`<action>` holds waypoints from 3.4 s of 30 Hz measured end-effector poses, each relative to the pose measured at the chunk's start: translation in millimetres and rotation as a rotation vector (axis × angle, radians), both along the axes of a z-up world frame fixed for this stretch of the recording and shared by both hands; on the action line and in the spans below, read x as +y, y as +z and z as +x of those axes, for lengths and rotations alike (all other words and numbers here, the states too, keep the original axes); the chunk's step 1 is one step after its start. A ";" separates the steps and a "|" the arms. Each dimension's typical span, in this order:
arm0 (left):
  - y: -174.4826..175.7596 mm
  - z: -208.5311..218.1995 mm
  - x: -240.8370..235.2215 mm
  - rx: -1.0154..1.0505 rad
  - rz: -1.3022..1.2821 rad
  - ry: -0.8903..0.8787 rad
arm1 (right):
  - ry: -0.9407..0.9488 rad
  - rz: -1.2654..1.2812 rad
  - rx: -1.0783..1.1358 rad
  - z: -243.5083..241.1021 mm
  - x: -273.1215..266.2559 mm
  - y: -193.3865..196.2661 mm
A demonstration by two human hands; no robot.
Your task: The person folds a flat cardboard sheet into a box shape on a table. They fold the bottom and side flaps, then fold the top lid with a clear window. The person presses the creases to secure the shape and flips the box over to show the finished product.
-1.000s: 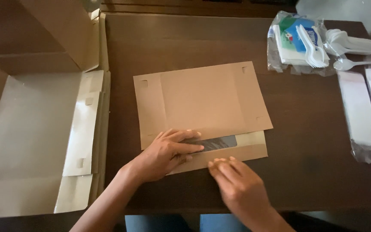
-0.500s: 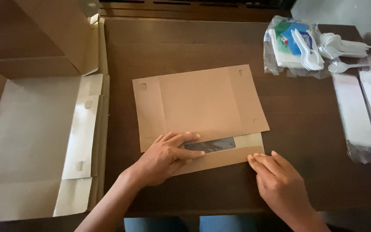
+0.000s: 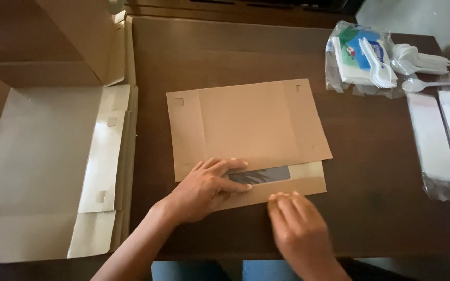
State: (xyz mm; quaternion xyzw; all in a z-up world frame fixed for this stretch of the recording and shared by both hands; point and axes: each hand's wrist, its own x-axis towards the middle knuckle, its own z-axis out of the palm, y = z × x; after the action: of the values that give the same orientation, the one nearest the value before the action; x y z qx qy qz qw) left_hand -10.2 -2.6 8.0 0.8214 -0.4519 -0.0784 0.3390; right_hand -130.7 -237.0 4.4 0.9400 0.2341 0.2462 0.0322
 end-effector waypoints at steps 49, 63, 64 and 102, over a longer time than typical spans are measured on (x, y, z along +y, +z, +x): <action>13.3 -5.1 -3.4 0.039 0.090 0.011 | -0.001 0.139 0.070 -1.5 -72.8 7.6; 4.2 -1.0 -1.6 0.055 0.068 0.001 | -0.008 0.086 -0.023 -2.5 -32.4 10.4; 2.8 -0.8 -1.2 0.058 0.067 0.006 | -0.003 0.085 -0.021 -1.7 -23.6 8.0; 15.1 -43.3 -12.7 -0.207 0.219 0.149 | -0.046 0.218 0.068 -0.5 -58.9 -1.6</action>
State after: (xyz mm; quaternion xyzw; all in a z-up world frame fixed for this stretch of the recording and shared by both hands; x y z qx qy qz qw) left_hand -53.5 -15.3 23.1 0.8884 -0.4111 -0.0169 0.2038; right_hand -131.1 -295.9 2.8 0.9508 0.1850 0.2376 -0.0726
